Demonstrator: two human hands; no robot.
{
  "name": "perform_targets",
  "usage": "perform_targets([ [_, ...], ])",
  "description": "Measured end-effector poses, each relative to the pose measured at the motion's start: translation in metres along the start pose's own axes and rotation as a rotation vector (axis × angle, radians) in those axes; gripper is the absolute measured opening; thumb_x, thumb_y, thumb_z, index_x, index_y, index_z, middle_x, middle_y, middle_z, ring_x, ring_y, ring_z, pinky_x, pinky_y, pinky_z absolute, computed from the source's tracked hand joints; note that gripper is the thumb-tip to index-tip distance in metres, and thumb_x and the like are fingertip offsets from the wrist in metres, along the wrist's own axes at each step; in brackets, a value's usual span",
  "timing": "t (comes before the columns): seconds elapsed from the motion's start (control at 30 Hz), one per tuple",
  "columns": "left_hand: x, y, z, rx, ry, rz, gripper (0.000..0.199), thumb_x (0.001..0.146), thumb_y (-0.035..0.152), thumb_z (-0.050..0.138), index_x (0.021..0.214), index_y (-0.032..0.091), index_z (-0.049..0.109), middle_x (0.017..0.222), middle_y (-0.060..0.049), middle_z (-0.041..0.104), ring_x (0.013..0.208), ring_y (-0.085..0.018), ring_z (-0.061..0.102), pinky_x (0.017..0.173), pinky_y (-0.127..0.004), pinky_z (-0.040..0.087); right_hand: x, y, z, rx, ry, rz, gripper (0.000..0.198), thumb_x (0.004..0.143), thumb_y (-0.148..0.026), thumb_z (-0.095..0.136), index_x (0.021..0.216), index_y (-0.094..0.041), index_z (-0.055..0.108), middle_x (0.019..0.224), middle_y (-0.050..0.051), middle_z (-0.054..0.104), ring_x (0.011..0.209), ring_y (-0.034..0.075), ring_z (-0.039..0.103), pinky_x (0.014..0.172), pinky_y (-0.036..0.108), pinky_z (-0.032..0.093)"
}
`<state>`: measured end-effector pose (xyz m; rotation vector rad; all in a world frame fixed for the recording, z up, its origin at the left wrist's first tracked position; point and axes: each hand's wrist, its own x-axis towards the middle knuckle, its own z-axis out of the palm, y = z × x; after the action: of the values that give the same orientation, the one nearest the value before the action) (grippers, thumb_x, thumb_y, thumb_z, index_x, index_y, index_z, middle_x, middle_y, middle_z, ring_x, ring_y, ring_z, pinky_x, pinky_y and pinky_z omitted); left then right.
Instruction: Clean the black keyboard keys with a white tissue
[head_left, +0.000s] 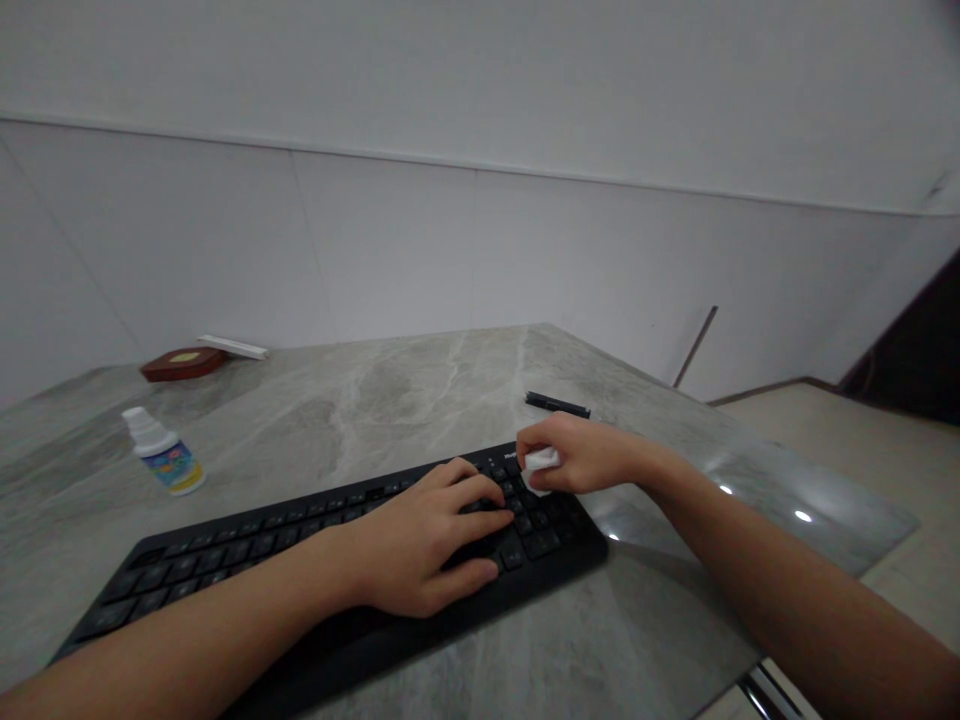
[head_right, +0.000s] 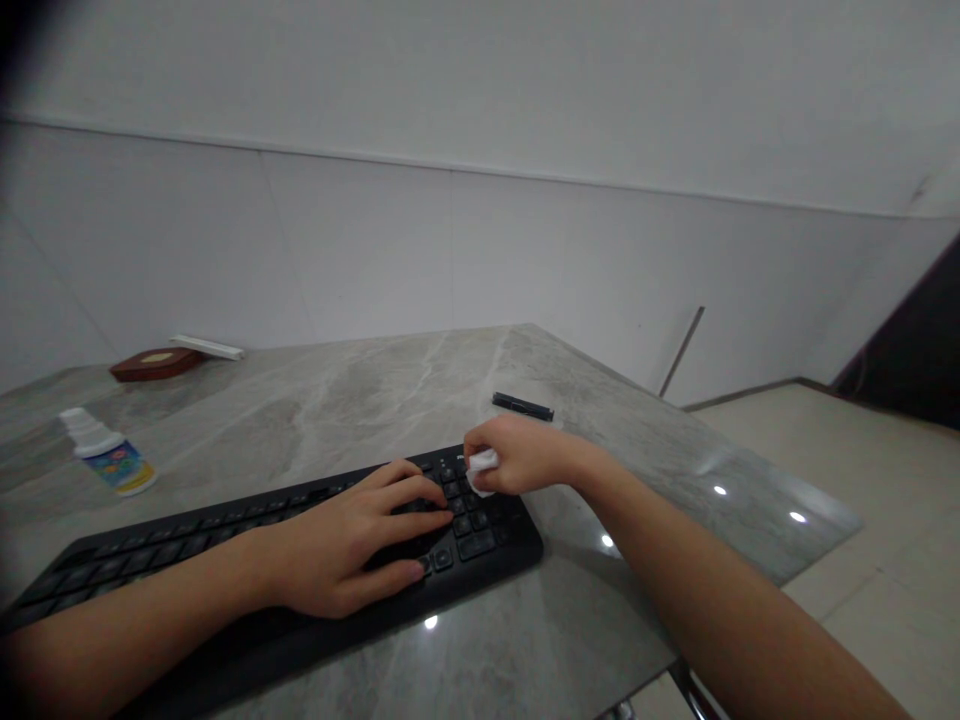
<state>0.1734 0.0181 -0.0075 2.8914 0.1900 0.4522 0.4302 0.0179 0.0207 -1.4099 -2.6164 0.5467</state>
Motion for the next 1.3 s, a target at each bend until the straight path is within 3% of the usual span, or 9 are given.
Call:
perform_targets([
  [0.13,0.000,0.000,-0.001,-0.003,0.002,0.004,0.039,0.094,0.028,0.060,0.129,0.011,0.062,0.124,-0.015,0.060,0.115,-0.030,0.052,0.107,-0.048,0.045,-0.001,-0.002,-0.001,0.009,-0.021,-0.057,0.018,0.073,-0.015,0.064,0.090,-0.015,0.069,0.077,0.002,0.068,0.067,0.014,0.057,0.064,0.024,0.039],
  [0.33,-0.001,0.000,0.000,0.007,0.013,0.002,0.039,0.094,0.029,0.059,0.130,0.013,0.061,0.123,-0.015,0.060,0.114,-0.031,0.052,0.106,-0.049,0.045,-0.005,-0.001,-0.007,-0.044,-0.101,0.018,0.015,0.071,-0.019,0.064,0.084,-0.014,0.069,0.072,0.002,0.066,0.061,0.014,0.054,0.058,0.024,0.037],
  [0.57,0.000,0.000,-0.001,-0.008,0.008,0.007,0.040,0.094,0.028,0.059,0.131,0.015,0.060,0.124,-0.015,0.060,0.114,-0.030,0.052,0.105,-0.050,0.045,-0.004,-0.003,-0.007,0.010,-0.170,-0.024,0.018,0.070,-0.018,0.062,0.084,-0.014,0.073,0.070,0.001,0.066,0.062,0.013,0.053,0.058,0.024,0.036],
  [0.9,0.000,0.000,-0.001,0.002,-0.007,-0.001,0.040,0.094,0.029,0.058,0.131,0.013,0.061,0.125,-0.016,0.059,0.115,-0.031,0.051,0.106,-0.050,0.045,-0.007,0.000,-0.012,-0.019,-0.177,0.061,0.014,0.066,-0.018,0.064,0.077,-0.014,0.071,0.066,0.000,0.061,0.060,0.013,0.051,0.057,0.024,0.035],
  [1.17,0.001,0.002,-0.003,-0.001,-0.013,-0.006,0.039,0.095,0.029,0.058,0.130,0.012,0.062,0.125,-0.015,0.059,0.114,-0.031,0.051,0.105,-0.049,0.046,-0.003,0.012,-0.016,-0.140,-0.028,0.189,0.006,0.070,-0.018,0.061,0.065,-0.016,0.063,0.059,-0.001,0.056,0.057,0.013,0.048,0.055,0.026,0.031],
  [1.3,0.000,0.002,-0.003,0.002,-0.019,-0.009,0.041,0.094,0.029,0.059,0.131,0.013,0.061,0.125,-0.015,0.059,0.116,-0.031,0.051,0.106,-0.050,0.045,-0.004,0.011,-0.017,-0.074,-0.096,0.183,0.004,0.067,-0.018,0.062,0.069,-0.015,0.065,0.062,-0.001,0.058,0.059,0.014,0.050,0.056,0.025,0.032],
])
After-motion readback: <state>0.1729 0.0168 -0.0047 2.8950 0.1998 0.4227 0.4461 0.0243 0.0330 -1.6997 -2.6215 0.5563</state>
